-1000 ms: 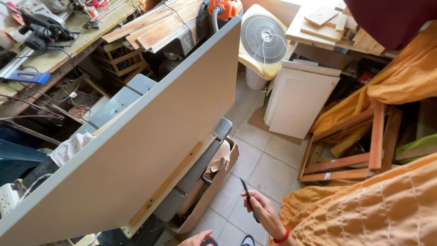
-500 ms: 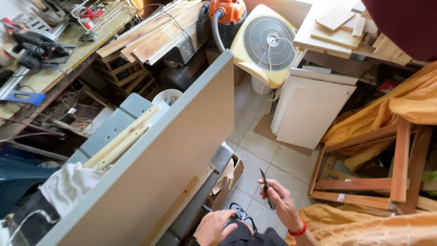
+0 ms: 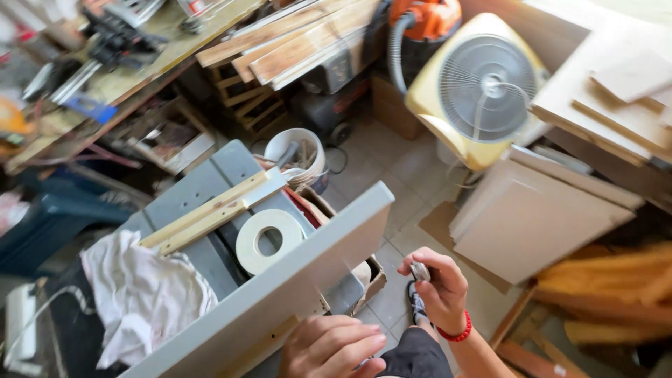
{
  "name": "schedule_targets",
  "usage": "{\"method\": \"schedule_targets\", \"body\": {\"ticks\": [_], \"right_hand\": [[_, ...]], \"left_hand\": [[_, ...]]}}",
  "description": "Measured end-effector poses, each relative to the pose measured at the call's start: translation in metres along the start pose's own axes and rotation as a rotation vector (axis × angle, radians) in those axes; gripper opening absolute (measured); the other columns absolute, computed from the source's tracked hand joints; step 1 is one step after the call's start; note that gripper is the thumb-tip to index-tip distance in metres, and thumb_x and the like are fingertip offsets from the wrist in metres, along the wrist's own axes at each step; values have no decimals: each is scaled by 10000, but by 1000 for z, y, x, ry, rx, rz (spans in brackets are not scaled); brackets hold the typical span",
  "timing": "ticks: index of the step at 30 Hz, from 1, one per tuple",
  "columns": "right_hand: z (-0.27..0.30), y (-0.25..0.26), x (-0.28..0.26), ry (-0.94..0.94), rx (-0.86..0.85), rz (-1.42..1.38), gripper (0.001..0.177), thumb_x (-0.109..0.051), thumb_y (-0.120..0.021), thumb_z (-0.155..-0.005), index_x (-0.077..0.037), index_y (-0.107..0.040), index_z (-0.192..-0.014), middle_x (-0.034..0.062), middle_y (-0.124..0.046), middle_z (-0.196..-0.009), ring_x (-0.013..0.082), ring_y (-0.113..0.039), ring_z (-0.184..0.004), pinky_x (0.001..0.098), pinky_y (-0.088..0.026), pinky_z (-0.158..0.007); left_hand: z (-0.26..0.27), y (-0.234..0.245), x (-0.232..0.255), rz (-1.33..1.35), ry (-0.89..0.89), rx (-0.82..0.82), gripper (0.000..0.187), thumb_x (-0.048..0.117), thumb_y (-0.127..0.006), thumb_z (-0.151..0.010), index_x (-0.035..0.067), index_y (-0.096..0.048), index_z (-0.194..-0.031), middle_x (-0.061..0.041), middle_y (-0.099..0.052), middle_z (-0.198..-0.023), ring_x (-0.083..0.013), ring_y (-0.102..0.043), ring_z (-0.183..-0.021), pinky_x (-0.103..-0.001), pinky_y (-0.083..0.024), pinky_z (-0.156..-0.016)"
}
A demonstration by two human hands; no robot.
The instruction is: Trimming excess edge banding from a melamine board using a utility knife and smoothing the edges with a sanding block.
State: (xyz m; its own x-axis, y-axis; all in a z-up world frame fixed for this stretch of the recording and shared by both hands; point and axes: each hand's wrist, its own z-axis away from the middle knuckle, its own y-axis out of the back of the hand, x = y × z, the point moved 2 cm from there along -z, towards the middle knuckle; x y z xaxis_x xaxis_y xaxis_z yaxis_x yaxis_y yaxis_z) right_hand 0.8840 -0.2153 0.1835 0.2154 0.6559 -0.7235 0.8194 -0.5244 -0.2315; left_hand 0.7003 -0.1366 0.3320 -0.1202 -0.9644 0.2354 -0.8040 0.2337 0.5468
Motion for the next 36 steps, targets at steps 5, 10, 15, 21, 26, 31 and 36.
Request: {"method": "schedule_targets", "body": {"ticks": [5, 10, 15, 21, 26, 31, 36], "right_hand": [[-87, 7, 9, 186, -201, -52, 228, -231, -537, -1013, -61, -535, -1165, 158, -660, -949, 324, -689, -919, 408, -581, -810], [-119, 14, 35, 255, -322, -140, 244, -269, -537, -1014, -106, -534, -1196, 137, -660, -966, 345, -722, -947, 372, -558, -770], [-131, 12, 42, 277, -380, -174, 252, -261, -519, -1010, -104, -518, -1207, 155, -663, -973, 325, -746, -904, 366, -534, -732], [-135, 3, 51, 291, -374, -244, 251, -266, -548, -989, -85, -547, -1163, 164, -602, -956, 295, -683, -781, 371, -546, -686], [-131, 3, 55, 308, -352, -241, 264, -291, -581, -966, -89, -566, -1135, 158, -608, -988, 277, -703, -787, 364, -539, -675], [-131, 2, 52, 283, -353, -236, 258, -274, -570, -966, -65, -572, -1117, 172, -608, -975, 286, -698, -804, 370, -579, -693], [-129, 3, 51, 257, -359, -232, 258, -268, -577, -959, -65, -576, -1118, 179, -612, -977, 293, -692, -809, 371, -574, -697]], "left_hand": [[-64, -18, 3, -463, 137, 153, 186, 366, -582, -917, 253, -719, -861, 130, -716, -874, -42, -658, -765, -183, -533, -685], [-95, -39, -5, -719, 273, 3, 139, 291, -657, -911, 193, -738, -968, 82, -719, -1017, -119, -649, -911, -268, -551, -775], [-106, -53, -10, -759, 293, -56, 182, 288, -633, -934, 154, -746, -984, 3, -733, -1056, -154, -679, -971, -286, -566, -788], [-99, -59, -13, -823, 320, 27, 335, 519, -588, -897, 209, -707, -934, 74, -715, -943, -113, -633, -834, -258, -525, -711], [-100, -66, -15, -885, 338, 79, 328, 534, -549, -900, 245, -704, -879, 116, -707, -890, -101, -608, -806, -249, -502, -704], [-99, -67, -16, -888, 326, 48, 269, 491, -582, -895, 257, -714, -873, 130, -704, -893, -98, -595, -818, -240, -499, -711], [-97, -71, -15, -915, 354, 75, 275, 499, -576, -890, 261, -711, -861, 128, -702, -887, -107, -602, -808, -247, -501, -706]]}}
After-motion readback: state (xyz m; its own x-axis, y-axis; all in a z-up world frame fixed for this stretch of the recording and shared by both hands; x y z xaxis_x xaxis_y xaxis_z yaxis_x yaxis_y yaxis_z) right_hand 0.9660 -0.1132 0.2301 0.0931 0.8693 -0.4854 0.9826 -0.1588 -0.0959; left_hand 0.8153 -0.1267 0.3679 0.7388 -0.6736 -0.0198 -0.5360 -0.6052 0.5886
